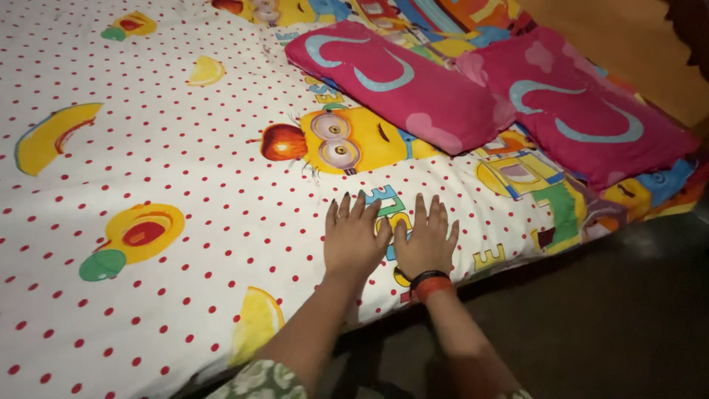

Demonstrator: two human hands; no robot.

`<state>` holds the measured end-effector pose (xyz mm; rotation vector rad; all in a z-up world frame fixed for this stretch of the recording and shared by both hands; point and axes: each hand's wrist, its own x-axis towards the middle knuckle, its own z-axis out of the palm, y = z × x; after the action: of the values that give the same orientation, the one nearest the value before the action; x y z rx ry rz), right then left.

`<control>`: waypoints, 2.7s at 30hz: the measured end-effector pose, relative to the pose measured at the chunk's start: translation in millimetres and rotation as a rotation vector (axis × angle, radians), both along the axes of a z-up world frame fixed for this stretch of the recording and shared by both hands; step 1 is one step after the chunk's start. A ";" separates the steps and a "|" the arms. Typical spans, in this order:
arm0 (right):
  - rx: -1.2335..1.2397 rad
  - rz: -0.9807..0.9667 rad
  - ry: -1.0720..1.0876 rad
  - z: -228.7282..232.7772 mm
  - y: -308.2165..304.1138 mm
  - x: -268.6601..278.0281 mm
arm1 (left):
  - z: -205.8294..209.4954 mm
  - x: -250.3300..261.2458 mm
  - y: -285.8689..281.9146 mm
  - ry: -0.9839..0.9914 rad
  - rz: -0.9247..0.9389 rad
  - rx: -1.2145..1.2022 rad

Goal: The person smooths a bedsheet by hand and folds pink pillowcases on a bed.

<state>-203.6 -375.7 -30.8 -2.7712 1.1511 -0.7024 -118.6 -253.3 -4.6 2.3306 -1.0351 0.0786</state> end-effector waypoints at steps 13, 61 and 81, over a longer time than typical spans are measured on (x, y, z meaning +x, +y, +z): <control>-0.446 0.125 -0.007 -47.6 -243.5 -112.5 | 9.1 -4.9 5.0 -0.082 0.038 -0.203; -0.278 0.061 0.164 -5.7 -263.6 -18.8 | 2.8 -2.8 3.3 -0.207 0.094 -0.297; 0.095 -0.195 0.167 11.4 -262.0 -65.5 | 4.4 -5.3 4.9 -0.168 0.066 -0.304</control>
<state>-269.1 -637.7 -19.5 -2.7056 1.4600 -0.4226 -123.9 -248.3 -0.2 2.1053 -0.9512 0.4338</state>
